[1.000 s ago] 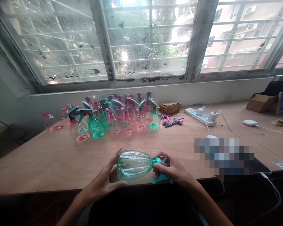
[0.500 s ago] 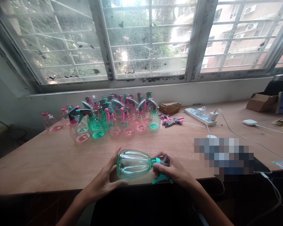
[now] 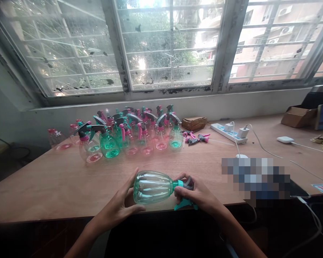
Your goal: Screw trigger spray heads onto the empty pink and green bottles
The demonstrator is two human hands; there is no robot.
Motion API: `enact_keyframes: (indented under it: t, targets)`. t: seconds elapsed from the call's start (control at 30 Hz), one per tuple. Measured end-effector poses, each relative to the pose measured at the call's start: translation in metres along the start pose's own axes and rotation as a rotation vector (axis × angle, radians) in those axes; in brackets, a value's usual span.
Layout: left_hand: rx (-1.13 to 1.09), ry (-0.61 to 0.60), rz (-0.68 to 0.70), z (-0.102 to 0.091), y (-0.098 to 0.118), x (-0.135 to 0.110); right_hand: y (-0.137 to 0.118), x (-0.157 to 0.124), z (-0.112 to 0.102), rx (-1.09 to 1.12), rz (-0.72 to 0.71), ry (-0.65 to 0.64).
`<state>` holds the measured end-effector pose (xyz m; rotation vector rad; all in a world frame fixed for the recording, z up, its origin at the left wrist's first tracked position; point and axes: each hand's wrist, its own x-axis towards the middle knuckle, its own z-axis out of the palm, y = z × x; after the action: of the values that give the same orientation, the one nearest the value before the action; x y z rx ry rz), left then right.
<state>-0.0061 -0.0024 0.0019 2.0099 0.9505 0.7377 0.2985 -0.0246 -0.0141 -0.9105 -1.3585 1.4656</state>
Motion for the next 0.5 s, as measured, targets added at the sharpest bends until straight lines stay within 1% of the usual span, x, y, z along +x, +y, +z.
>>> enact_keyframes:
  t: [0.1,0.33,0.4,0.5]
  targets:
    - [0.063,0.028,0.009,-0.0003,0.0033,0.0004,0.0003,0.0007,0.0001,0.004,0.001,0.003]
    - [-0.057,-0.03,0.001,-0.0005,0.0032,-0.0015,-0.0001,-0.0003,-0.0001,0.005,0.006,0.011]
    - [-0.063,-0.02,-0.011,-0.0007,0.0037,-0.0013,-0.0001,-0.0008,-0.0005,0.0,0.002,0.008]
    - [-0.017,0.005,-0.023,-0.0012,0.0038,-0.001,0.0005,-0.0007,-0.001,-0.003,-0.005,-0.002]
